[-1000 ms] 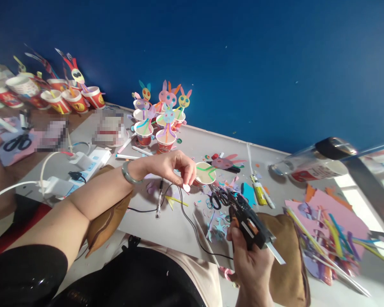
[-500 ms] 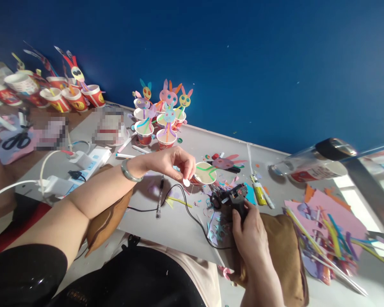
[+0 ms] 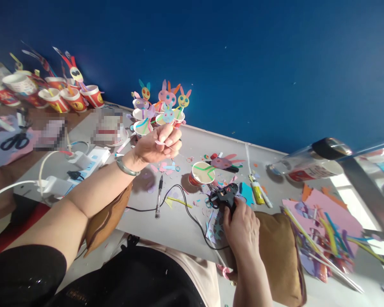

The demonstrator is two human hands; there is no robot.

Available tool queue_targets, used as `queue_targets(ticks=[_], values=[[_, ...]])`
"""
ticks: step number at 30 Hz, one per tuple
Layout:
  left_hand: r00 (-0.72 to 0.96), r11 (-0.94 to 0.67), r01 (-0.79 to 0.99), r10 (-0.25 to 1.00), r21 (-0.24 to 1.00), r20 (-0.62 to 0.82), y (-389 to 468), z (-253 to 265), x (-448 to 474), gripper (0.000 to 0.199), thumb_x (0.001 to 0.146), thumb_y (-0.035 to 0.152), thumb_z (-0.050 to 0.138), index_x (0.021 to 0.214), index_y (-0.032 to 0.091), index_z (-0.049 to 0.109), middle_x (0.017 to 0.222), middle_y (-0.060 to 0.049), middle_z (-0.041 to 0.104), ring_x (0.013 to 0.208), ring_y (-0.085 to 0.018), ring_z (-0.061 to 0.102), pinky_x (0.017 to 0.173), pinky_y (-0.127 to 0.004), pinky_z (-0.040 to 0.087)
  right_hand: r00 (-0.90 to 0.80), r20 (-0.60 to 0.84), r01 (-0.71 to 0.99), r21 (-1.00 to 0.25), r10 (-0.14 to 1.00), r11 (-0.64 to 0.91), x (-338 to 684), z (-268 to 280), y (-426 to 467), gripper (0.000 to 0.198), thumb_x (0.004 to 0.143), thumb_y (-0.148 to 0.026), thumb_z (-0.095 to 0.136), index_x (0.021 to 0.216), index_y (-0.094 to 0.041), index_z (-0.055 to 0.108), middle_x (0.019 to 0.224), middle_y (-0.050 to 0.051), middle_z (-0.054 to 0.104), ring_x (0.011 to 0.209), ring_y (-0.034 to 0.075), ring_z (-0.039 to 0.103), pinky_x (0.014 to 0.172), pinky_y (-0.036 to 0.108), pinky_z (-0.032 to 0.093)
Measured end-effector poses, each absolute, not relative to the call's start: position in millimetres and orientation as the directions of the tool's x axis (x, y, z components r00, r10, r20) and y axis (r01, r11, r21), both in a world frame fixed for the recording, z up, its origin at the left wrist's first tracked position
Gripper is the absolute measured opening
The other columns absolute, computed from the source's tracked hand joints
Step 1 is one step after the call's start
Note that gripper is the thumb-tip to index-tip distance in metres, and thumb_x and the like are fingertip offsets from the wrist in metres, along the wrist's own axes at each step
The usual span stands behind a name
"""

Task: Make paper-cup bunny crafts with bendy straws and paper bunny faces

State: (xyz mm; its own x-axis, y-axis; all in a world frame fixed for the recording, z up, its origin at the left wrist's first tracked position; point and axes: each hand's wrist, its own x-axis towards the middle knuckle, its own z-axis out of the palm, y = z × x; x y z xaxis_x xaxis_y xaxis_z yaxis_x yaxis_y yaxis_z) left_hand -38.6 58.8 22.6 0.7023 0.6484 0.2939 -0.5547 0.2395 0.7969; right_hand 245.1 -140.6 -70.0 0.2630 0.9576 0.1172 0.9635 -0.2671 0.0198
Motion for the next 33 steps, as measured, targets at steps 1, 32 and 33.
queue_targets(ticks=[1,32,33], values=[[0.68,0.226,-0.575,0.667,0.787,0.305,60,23,-40,0.066,0.043,0.043,0.095,0.058,0.02,0.034,0.064,0.006,0.043,0.053,-0.005,0.041,0.047,-0.025,0.039,0.264,0.106,0.962,0.038,0.959,-0.27,244,-69,-140,0.051,0.1,-0.042,0.034,0.134,-0.008,0.052,0.111,0.022,0.068,0.104,0.038,0.067,0.086,0.05,0.052],[0.686,0.095,-0.478,0.661,0.873,0.304,73,22,-53,0.062,0.048,0.046,0.096,0.056,0.019,0.041,0.065,0.004,0.05,0.062,-0.009,0.052,0.062,-0.03,0.047,0.104,-0.027,0.735,-0.671,0.994,-0.095,221,-42,-39,0.085,0.051,-0.064,0.088,0.117,-0.018,0.06,0.109,0.013,0.069,0.103,0.035,0.068,0.085,0.047,0.057],[0.701,0.094,-0.464,0.646,0.881,0.3,72,21,-53,0.057,0.05,0.043,0.096,0.057,0.019,0.044,0.066,0.004,0.052,0.063,-0.009,0.053,0.063,-0.029,0.047,0.111,-0.027,0.739,-0.666,0.993,-0.101,218,-42,-39,0.083,0.051,-0.063,0.089,0.114,-0.017,0.061,0.106,0.012,0.069,0.1,0.035,0.068,0.085,0.047,0.057]])
